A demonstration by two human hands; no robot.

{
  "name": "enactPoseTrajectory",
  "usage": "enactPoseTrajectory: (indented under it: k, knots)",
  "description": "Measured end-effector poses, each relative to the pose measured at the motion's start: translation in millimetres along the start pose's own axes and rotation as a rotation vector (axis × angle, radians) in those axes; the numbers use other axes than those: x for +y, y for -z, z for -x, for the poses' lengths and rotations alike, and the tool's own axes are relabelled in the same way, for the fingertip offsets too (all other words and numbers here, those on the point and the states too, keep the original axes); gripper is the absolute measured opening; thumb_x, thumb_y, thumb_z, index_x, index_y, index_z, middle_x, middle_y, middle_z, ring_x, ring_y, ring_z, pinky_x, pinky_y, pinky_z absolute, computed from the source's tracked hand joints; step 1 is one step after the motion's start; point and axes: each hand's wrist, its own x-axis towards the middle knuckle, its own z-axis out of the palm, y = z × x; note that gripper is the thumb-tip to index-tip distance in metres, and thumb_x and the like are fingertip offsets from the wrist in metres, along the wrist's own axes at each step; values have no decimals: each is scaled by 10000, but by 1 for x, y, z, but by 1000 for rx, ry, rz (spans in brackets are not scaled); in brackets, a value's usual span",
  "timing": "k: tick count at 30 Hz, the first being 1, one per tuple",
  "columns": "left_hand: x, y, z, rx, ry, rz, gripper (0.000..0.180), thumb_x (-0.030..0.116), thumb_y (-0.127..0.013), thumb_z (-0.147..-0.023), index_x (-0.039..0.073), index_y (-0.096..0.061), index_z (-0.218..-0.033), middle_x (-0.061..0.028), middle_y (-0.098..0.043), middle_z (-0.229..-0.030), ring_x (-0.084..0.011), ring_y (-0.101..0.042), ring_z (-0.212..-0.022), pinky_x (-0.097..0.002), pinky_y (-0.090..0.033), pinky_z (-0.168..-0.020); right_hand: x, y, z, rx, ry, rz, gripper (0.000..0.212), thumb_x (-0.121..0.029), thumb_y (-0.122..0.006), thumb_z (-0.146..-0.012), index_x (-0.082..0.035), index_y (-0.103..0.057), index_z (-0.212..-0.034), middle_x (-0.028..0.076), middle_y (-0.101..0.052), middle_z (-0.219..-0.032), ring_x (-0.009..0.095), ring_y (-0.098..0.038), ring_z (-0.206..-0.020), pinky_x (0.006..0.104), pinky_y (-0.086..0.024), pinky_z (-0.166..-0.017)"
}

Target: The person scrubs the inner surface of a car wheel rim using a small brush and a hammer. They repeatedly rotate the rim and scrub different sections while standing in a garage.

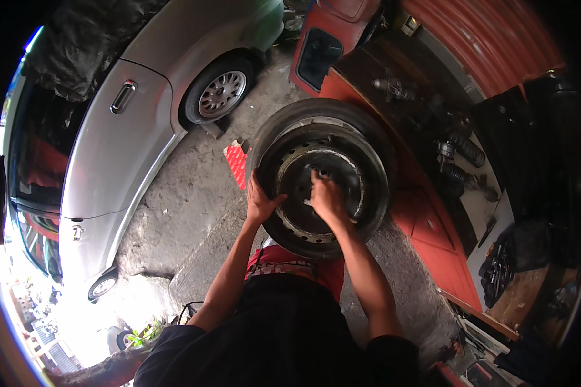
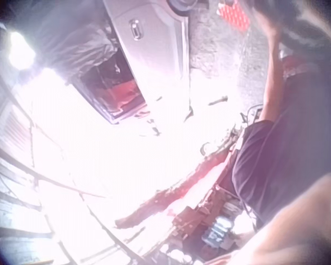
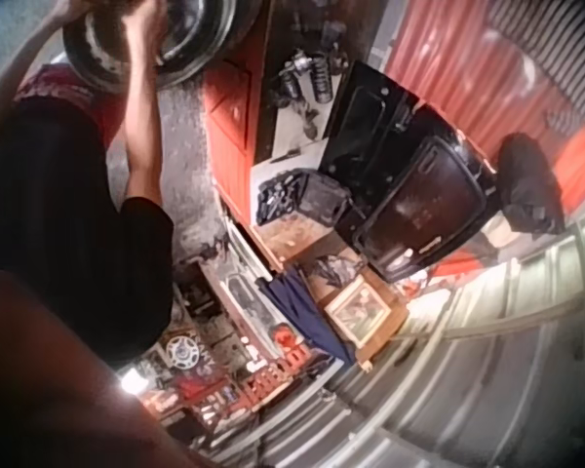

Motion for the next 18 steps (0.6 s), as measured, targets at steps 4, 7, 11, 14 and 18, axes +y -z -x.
enactPoseTrajectory:
  k: [4,7,11,14,18]
  knots:
    - [2,-4,2,-16,19,-17,1214,297,-929,-599,-41,-202,-1511,-253,-385,-1460,-416,-381,-1368,-462,-325,-1149,-12,0,0,5,-125,64,538,-10,-582,-848,38,-500,-1377,285,-641,-1089,434,-670,-938,477,-568,-814]
    - [3,-6,-2,-3,20,-23,1215,303,-928,-600,-45,-202,-1511,-256,-383,-1460,-417,-380,-1369,-462,-322,-1151,-40,-13,12,-102,-86,119,535,-21,-571,-862,30,-490,-1388,308,-630,-1125,436,-668,-957,473,-570,-820]
    - [0,-2,0,-7,2,-16,1219,304,-928,-599,-45,-201,-1512,-258,-384,-1458,-418,-382,-1366,-460,-324,-1148,4,3,3,47,-25,-11,521,-7,-563,-860,10,-520,-1378,262,-644,-1015,412,-673,-908,483,-561,-776]
    - [0,-2,1,-5,16,-26,1217,296,-929,-597,-46,-202,-1511,-261,-383,-1457,-420,-387,-1360,-462,-329,-1143,-13,-6,4,-10,-64,57,541,0,-564,-848,37,-497,-1384,271,-645,-1039,420,-681,-900,480,-572,-770]
    - [3,-4,-1,-2,5,-18,1218,284,-930,-598,-46,-200,-1514,-265,-383,-1455,-425,-390,-1354,-466,-332,-1138,-13,-17,15,-100,68,46,519,0,-562,-838,26,-535,-1356,267,-663,-1049,422,-684,-901,497,-570,-764]
